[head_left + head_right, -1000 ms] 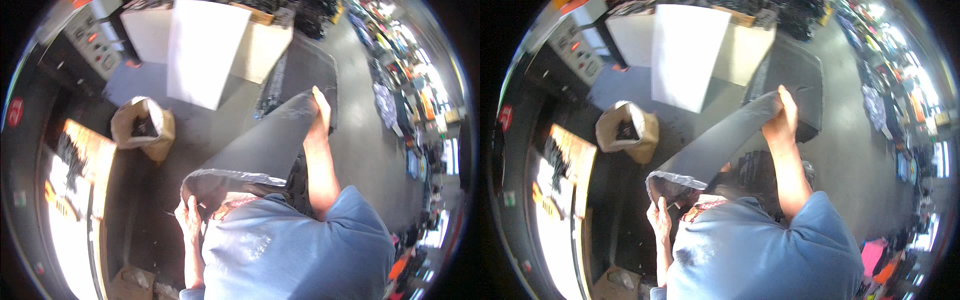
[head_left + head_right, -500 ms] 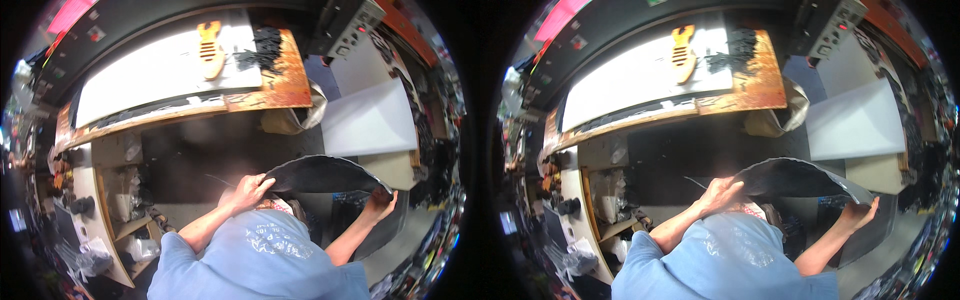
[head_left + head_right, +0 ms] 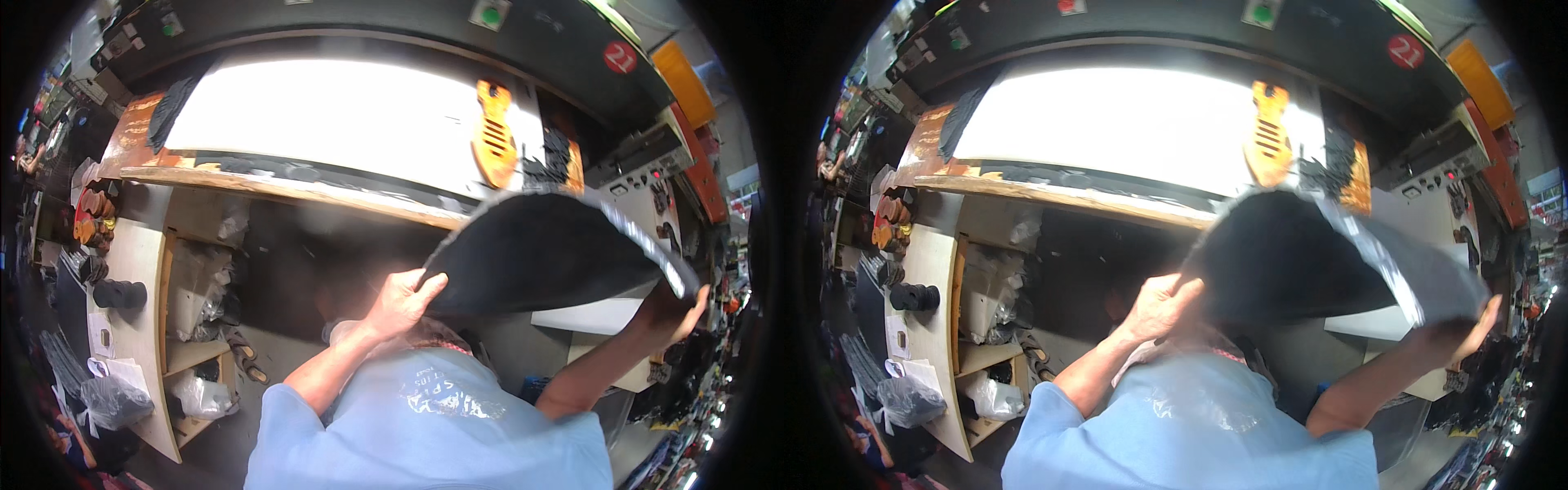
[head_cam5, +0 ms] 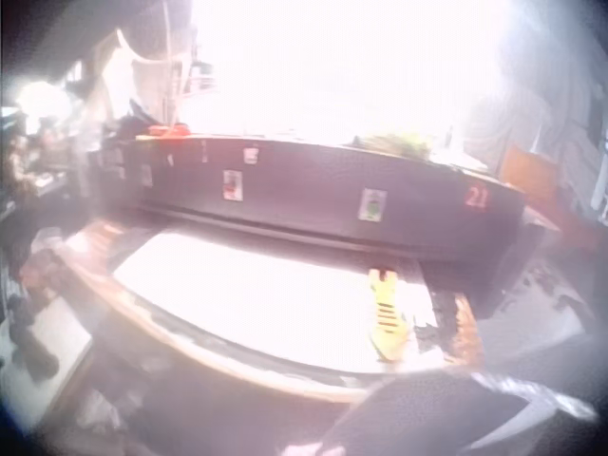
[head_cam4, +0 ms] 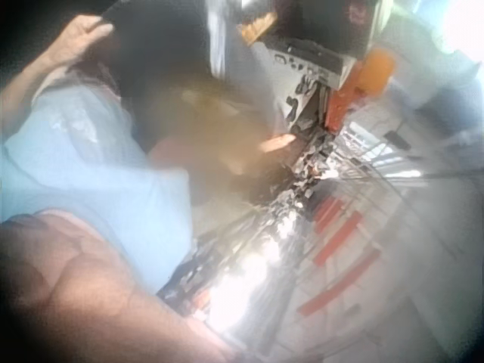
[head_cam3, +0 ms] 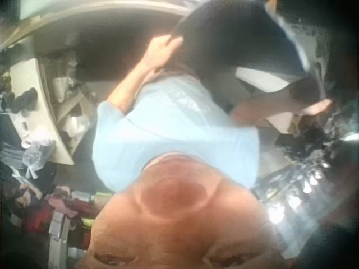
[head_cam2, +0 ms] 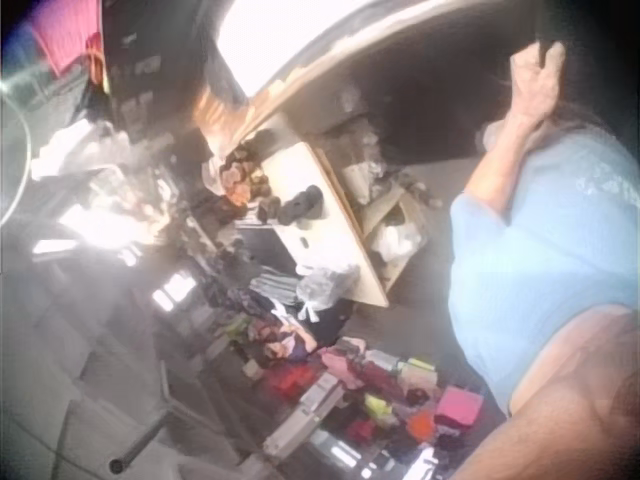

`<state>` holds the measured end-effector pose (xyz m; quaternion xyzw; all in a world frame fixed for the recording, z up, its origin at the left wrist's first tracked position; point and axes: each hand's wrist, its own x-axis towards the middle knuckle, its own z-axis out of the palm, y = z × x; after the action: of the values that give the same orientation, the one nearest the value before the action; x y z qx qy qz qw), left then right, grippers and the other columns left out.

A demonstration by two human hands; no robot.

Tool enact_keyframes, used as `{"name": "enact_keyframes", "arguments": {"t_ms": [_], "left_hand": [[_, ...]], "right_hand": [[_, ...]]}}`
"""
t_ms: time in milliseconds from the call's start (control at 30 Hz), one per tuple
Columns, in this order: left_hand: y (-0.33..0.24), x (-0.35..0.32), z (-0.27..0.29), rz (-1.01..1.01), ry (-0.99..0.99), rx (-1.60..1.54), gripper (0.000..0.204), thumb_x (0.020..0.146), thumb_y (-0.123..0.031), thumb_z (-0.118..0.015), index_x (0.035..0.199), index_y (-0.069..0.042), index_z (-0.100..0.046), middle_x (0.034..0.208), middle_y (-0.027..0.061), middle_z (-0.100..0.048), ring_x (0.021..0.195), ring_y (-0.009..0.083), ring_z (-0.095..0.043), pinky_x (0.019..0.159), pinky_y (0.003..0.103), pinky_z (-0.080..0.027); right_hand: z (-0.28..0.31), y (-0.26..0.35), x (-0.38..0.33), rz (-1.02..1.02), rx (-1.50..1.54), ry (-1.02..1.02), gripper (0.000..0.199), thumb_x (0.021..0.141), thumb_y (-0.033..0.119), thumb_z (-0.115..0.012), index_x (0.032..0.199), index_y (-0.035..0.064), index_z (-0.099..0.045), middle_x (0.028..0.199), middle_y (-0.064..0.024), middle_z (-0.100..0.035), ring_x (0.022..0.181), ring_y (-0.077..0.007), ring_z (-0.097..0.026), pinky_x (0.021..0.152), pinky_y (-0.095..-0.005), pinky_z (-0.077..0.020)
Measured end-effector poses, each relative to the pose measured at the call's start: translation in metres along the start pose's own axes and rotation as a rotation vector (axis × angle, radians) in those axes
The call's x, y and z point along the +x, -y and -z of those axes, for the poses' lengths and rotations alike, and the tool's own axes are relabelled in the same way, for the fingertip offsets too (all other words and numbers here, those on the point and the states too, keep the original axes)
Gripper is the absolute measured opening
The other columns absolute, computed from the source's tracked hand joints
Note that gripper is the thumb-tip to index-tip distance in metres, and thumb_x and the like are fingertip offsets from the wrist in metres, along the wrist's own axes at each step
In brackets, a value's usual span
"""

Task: The person uses a wooden template and a cutting tool to cut multiple identical black rubber parts from a sheet on a workbench. They repeatedly align the template, cut around it, remove the finished part, and inspect the edges before stacking the pieces.

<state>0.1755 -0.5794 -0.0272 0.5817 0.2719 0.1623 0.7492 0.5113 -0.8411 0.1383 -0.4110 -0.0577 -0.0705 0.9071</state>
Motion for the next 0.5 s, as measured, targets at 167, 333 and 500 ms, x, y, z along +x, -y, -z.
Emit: {"name": "enact_keyframes", "arguments": {"t_ms": [167, 333, 500], "left_hand": [[-0.028, -0.033, 0.188, -0.187, -0.224, 0.039, 0.022, 0.108, -0.02, -0.066, 0.107, 0.001, -0.074, 0.085, -0.0049, -0.064, 0.077, 0.0046, -0.052, 0.069, 0.026, -0.048], [0.015, -0.057, 0.305, 0.067, -0.878, 0.134, 0.028, 0.11, -0.024, -0.061, 0.111, 0.001, -0.074, 0.09, -0.0028, -0.067, 0.084, 0.0061, -0.055, 0.079, 0.026, -0.048], [0.013, -0.087, 0.348, -0.17, -0.785, 0.154, 0.034, 0.111, -0.022, -0.06, 0.085, 0.001, -0.059, 0.075, -0.0055, -0.047, 0.072, 0.0077, -0.039, 0.063, 0.029, -0.036]], "right_hand": [[-0.26, -0.118, -0.101, 0.164, -0.189, 0.329, 0.035, 0.104, 0.033, -0.065, 0.117, 0.0006, -0.072, 0.101, -0.0171, -0.077, 0.092, -0.0285, -0.075, 0.083, -0.0405, -0.0603], [-0.341, -0.292, -0.207, -0.053, -0.586, 1.261, 0.031, 0.107, 0.035, -0.065, 0.113, 0.0048, -0.071, 0.096, -0.0057, -0.073, 0.086, -0.0146, -0.065, 0.084, -0.0319, -0.0532], [-0.168, -0.326, -0.257, -0.067, -0.967, 0.66, 0.024, 0.104, 0.019, -0.071, 0.115, -0.0019, -0.073, 0.105, -0.0047, -0.073, 0.1, -0.0114, -0.065, 0.093, -0.0278, -0.0519]]}}
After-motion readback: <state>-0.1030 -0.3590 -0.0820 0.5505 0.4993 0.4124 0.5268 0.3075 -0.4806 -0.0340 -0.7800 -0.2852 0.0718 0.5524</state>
